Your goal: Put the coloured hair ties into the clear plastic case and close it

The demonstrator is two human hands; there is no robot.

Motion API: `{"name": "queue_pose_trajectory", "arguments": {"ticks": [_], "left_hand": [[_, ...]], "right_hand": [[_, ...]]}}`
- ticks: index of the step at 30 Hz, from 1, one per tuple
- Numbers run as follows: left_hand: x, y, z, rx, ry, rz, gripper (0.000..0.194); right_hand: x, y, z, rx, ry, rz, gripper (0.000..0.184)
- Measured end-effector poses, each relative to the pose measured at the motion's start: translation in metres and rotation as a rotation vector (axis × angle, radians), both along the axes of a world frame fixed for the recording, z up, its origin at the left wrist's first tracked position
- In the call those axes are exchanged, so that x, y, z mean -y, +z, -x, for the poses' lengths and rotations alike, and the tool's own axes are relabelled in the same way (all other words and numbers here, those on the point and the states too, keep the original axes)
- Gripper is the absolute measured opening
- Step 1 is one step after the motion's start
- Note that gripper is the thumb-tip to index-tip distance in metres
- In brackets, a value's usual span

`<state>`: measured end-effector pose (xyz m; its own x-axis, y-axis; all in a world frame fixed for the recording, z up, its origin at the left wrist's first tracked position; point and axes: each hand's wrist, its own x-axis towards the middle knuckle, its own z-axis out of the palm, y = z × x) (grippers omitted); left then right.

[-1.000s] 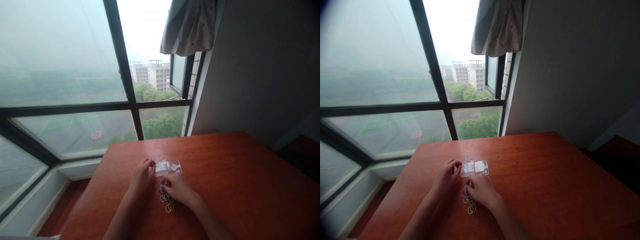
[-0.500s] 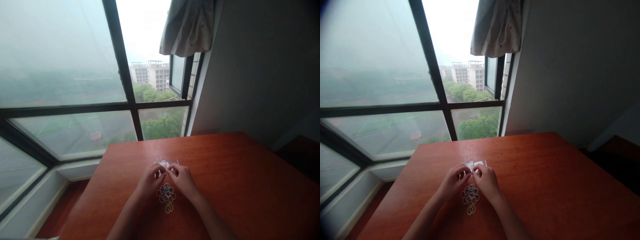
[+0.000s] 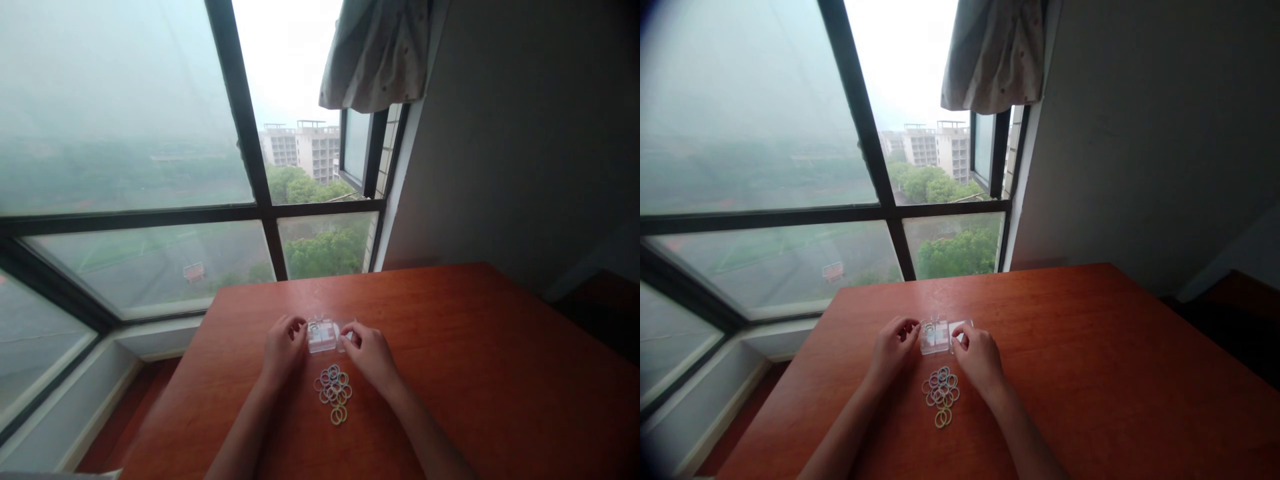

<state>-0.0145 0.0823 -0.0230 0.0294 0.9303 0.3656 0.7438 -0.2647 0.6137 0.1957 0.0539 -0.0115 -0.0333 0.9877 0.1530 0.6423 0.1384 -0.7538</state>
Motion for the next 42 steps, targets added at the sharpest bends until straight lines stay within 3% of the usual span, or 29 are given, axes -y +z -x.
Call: {"name": "queue_pose_trajectory", "arguments": {"ticks": [9,22,31,42], "left_hand": [[-0.004,-0.01,0.0,-0.038,-0.009,0.007,0.019],[-0.001,-0.008,0.007,-0.109,-0.034,0.088,0.03],[0.002,-0.005,0.008,-0.113,-0.072,0.129,0.033],[0.006,-0.001,0.003,-0.109,-0.097,0.122,0.031]], "right_hand": [[0.0,-0.002,0.0,0.047,0.016,0.012,0.011],[0.001,-0.002,-0.004,0.213,-0.022,0.036,0.01],[0.003,-0.001,-0.008,0.184,0.237,0.122,0.012],[0.009,0.001,-0.009,0.212,0.353,0.134,0.015]]}}
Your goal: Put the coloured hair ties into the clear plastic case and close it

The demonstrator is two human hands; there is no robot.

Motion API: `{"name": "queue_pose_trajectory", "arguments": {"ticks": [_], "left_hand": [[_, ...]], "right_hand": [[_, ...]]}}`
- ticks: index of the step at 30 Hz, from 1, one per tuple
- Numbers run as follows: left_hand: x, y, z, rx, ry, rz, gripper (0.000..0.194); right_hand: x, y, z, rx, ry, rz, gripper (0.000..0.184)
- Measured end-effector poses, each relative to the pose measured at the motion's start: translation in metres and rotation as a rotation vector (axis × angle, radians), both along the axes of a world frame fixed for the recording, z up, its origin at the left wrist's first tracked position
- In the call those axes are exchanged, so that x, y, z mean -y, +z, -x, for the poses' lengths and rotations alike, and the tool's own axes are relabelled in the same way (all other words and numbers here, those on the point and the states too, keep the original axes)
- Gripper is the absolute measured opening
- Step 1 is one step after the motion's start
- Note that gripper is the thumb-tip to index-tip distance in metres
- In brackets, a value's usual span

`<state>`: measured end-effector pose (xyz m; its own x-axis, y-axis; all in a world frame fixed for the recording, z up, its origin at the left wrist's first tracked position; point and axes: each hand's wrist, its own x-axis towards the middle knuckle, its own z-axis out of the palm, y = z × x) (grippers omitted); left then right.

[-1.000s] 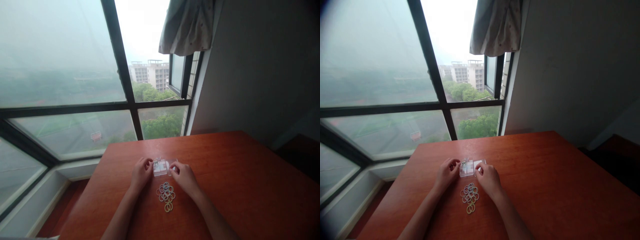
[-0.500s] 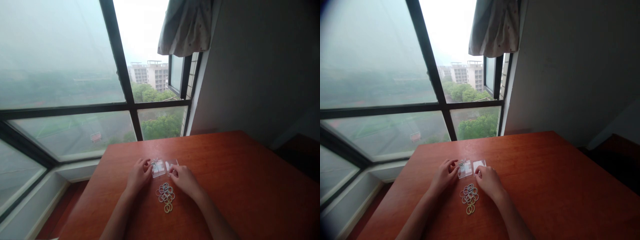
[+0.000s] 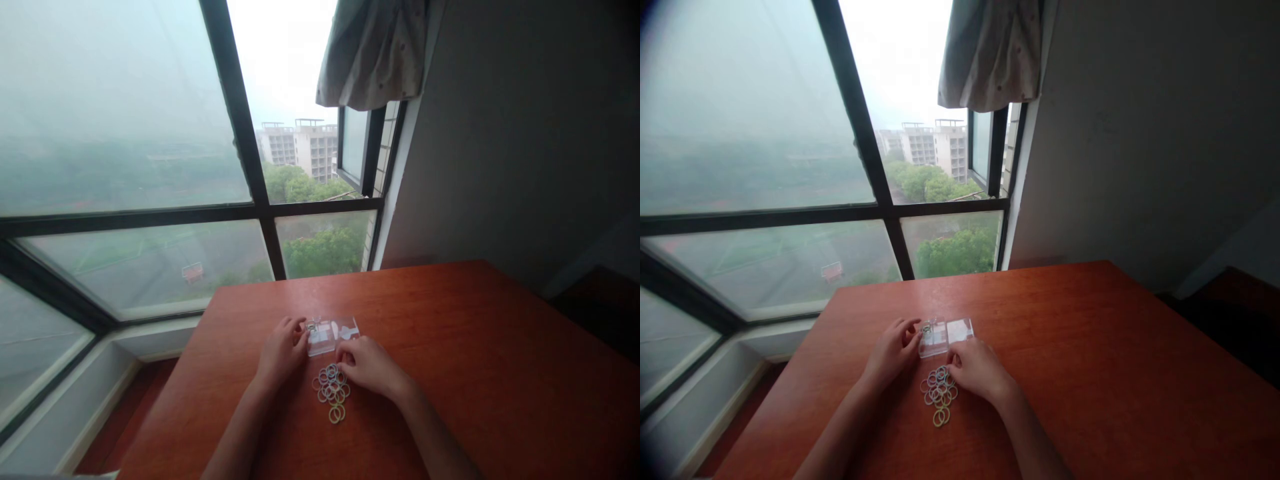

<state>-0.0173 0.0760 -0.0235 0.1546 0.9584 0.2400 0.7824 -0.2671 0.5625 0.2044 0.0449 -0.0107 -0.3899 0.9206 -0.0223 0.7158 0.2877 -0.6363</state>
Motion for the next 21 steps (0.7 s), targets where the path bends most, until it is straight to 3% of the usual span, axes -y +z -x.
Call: {"name": "queue_pose_trajectory", "arguments": {"ticks": [21], "left_hand": [[0.0026,0.006,-0.0008,-0.011,-0.026,-0.001,0.03]], "right_hand": [[0.0034,0.0047,0.0,0.034,0.083,0.054,0.019]]}}
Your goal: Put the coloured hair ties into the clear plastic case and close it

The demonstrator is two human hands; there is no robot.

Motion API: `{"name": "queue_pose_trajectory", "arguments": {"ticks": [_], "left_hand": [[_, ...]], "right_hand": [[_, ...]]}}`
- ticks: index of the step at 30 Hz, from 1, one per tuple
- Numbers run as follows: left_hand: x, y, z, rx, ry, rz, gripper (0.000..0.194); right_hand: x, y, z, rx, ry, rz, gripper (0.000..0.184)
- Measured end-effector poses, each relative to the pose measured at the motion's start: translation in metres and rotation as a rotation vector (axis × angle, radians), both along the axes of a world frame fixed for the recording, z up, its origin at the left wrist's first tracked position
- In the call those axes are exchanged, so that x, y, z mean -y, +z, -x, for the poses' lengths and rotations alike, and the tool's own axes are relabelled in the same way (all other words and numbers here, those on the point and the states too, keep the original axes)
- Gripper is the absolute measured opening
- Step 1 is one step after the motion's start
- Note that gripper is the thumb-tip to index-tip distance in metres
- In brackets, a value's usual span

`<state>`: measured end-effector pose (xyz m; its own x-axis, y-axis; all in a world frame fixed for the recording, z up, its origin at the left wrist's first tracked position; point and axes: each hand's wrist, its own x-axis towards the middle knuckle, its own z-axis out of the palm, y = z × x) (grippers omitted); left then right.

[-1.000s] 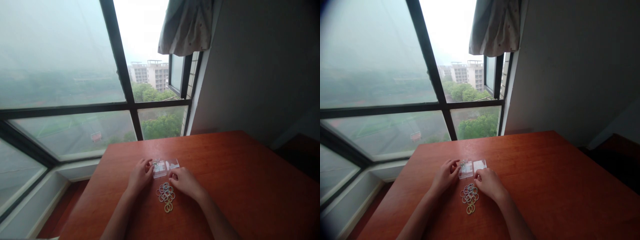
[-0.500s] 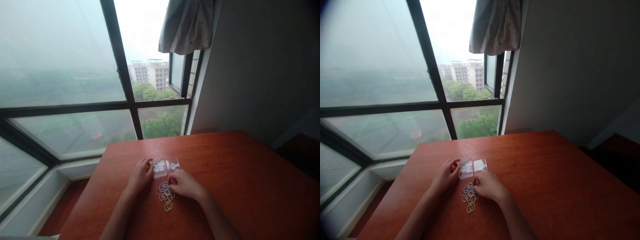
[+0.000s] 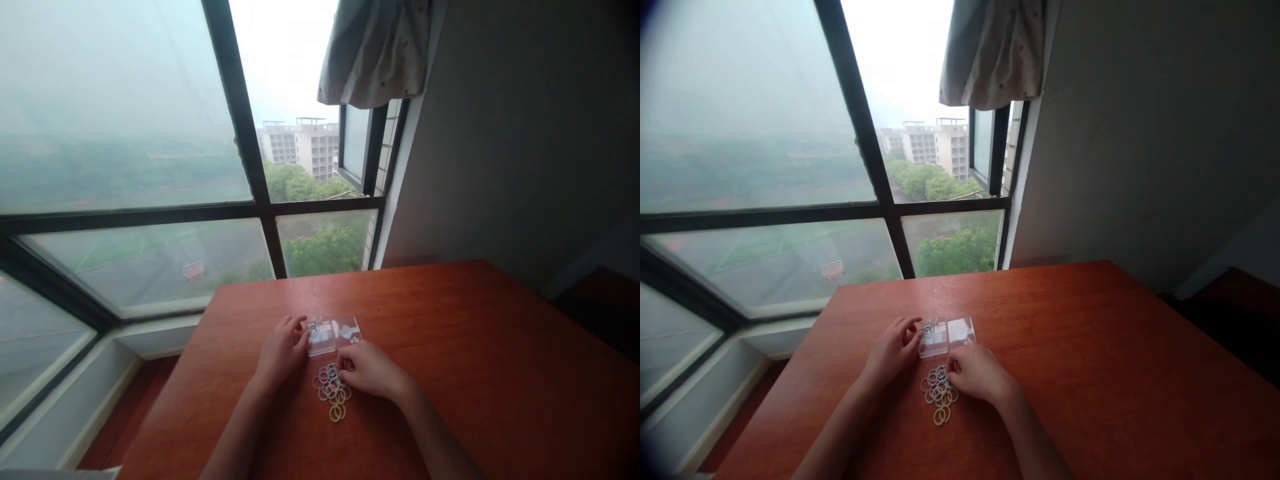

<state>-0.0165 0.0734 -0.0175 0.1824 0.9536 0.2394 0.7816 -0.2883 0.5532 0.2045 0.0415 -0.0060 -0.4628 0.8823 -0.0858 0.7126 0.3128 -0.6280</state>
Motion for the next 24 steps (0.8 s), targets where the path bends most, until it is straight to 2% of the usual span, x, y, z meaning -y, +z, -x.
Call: {"name": "queue_pose_trajectory", "arguments": {"ticks": [8,15,24], "left_hand": [[0.002,0.008,-0.003,0.018,0.013,-0.051,0.021],[0.004,0.012,-0.005,0.037,-0.005,-0.066,0.017],[0.007,0.015,-0.014,0.119,-0.142,0.016,0.019]], "right_hand": [[-0.003,-0.003,0.0,-0.04,-0.06,-0.059,0.013],[-0.004,0.0,0.001,-0.078,-0.127,-0.05,0.007],[-0.007,0.0,0.005,-0.136,-0.234,-0.085,0.006]]}}
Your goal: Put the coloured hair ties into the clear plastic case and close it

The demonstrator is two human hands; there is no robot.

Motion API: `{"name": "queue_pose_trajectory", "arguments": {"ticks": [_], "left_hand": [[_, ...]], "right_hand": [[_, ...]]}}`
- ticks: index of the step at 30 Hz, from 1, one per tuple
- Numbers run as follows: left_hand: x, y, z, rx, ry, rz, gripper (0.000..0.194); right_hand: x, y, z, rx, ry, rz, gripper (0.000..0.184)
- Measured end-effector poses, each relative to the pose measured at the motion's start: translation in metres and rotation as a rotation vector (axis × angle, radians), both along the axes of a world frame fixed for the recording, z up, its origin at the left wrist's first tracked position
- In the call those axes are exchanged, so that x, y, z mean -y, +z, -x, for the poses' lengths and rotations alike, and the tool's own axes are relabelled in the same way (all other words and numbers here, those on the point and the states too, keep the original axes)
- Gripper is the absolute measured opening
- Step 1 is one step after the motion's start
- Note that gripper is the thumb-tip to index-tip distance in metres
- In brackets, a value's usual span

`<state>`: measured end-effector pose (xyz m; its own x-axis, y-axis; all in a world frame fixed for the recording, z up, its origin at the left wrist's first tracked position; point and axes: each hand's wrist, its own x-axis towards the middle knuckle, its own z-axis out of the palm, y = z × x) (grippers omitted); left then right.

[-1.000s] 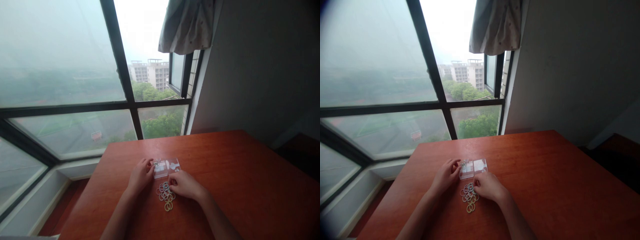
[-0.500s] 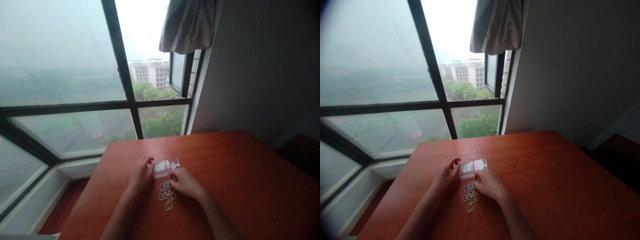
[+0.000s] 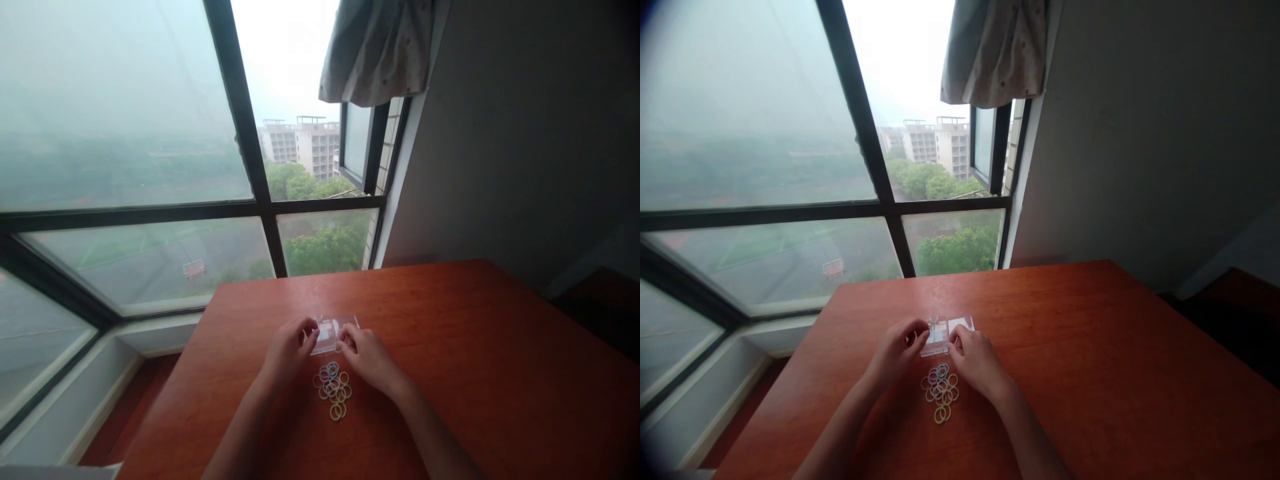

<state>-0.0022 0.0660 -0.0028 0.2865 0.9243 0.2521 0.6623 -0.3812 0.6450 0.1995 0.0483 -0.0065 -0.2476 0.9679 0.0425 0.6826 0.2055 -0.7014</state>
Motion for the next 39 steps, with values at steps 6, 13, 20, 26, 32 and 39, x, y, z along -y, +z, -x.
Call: {"name": "queue_pose_trajectory", "arguments": {"ticks": [6,13,20,26,32,39], "left_hand": [[0.003,0.0,-0.005,0.027,-0.082,0.033,0.018],[0.008,0.008,-0.012,0.072,-0.153,0.058,0.017],[0.006,0.005,-0.01,0.025,-0.146,0.066,0.017],[0.006,0.003,-0.007,0.024,-0.12,0.034,0.016],[0.007,0.003,-0.013,0.041,-0.169,0.063,0.012],[0.006,0.005,-0.012,0.105,-0.141,0.056,0.015]], "right_hand": [[-0.003,-0.005,-0.001,-0.011,0.017,-0.011,0.006],[-0.005,-0.008,0.001,-0.054,0.005,-0.032,0.005],[-0.003,-0.007,-0.003,-0.017,0.036,0.018,0.007],[-0.001,-0.006,-0.001,0.011,0.063,0.014,0.007],[-0.002,-0.001,0.003,-0.104,0.023,-0.051,0.006],[-0.001,-0.001,0.005,-0.173,-0.014,-0.081,0.004]]}}
